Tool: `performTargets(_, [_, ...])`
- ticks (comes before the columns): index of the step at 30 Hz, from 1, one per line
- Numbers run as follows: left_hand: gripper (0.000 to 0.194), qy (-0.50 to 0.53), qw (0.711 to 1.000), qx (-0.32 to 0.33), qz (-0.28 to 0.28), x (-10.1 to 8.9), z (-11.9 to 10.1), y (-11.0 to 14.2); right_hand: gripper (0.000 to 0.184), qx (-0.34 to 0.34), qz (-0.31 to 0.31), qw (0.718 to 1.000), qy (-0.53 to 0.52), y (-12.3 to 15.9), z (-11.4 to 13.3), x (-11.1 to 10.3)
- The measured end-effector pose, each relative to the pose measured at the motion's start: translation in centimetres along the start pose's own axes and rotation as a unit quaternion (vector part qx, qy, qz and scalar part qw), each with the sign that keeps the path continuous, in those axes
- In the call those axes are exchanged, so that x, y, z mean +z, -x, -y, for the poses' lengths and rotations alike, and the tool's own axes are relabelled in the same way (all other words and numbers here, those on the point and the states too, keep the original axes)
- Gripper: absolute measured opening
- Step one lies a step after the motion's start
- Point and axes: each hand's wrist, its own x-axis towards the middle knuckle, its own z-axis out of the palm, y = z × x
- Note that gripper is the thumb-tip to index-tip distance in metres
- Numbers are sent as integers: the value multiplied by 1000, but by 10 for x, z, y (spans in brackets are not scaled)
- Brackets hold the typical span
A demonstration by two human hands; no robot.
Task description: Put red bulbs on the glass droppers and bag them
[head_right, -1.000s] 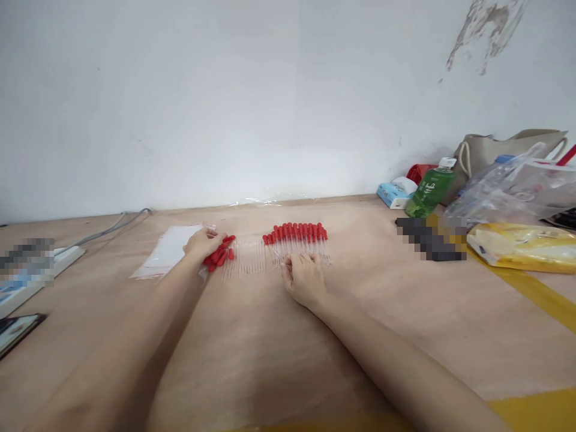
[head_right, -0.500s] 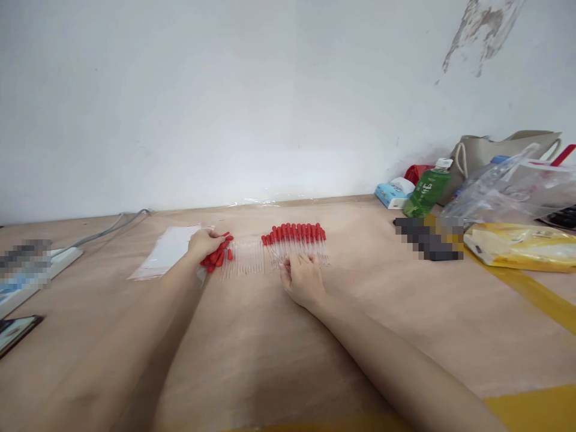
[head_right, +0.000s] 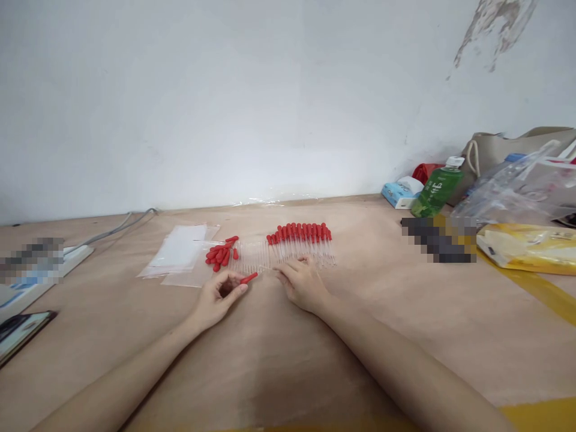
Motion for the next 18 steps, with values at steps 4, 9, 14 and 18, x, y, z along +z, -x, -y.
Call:
performTargets(4, [20,14,1000,-11,-3,2,-3,1,25,-32,15,999,0,2,2,-1])
performTargets(9, [19,26,1000,-5,-13,0,-1,-1,23,-22,-4,1000,-2,2,-1,2])
performTargets(14, [22,54,998,11,1,2,3,1,19,-55,-10,998,-12,2,-3,4])
performTargets(18, [24,60,997,35,16,3,2,0,18,-73,-4,997,-35,3,-1,5])
